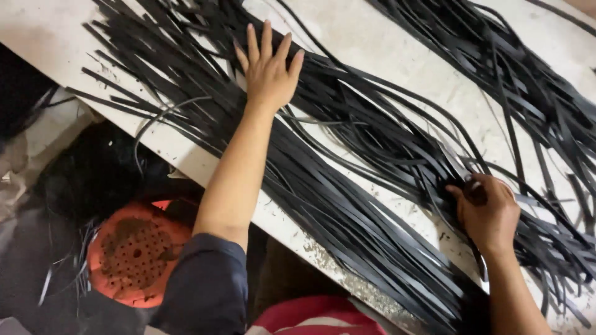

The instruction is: The person uses shears to cut long black cables into shorter pieces on a white table. The person repeatedly picks up cables, positions them, and cuts them, then places the cut pieces back onto the table.

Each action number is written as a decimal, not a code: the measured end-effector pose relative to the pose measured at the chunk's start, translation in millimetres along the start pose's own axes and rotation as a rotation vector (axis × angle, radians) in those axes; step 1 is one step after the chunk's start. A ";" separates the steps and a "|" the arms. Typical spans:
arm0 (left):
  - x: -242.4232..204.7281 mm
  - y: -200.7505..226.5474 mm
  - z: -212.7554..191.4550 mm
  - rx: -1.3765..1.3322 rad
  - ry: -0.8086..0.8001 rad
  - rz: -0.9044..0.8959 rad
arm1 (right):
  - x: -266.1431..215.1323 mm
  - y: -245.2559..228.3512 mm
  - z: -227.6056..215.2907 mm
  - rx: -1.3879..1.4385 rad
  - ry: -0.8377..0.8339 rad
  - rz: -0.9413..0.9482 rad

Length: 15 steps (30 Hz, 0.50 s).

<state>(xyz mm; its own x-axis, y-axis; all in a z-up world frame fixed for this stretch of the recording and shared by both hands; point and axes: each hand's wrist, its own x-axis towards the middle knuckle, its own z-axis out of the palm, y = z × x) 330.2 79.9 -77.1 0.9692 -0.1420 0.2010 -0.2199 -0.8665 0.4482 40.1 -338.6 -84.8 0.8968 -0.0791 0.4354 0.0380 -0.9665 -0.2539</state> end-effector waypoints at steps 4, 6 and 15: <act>-0.1 3.2 0.6 -0.002 -0.018 -0.026 | -9.6 8.0 3.4 -0.041 0.022 0.009; -2.1 0.3 -0.3 0.017 -0.035 -0.005 | -13.3 10.3 4.5 -0.069 0.045 0.013; 2.8 -6.0 13.3 -0.010 0.092 0.036 | -12.8 14.7 8.1 -0.028 0.047 -0.009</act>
<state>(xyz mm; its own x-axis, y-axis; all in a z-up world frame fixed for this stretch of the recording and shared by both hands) 335.7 78.4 -90.8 0.9467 -0.1278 0.2957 -0.2556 -0.8565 0.4483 32.7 -349.8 -101.1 0.8745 -0.0807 0.4782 0.0337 -0.9736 -0.2259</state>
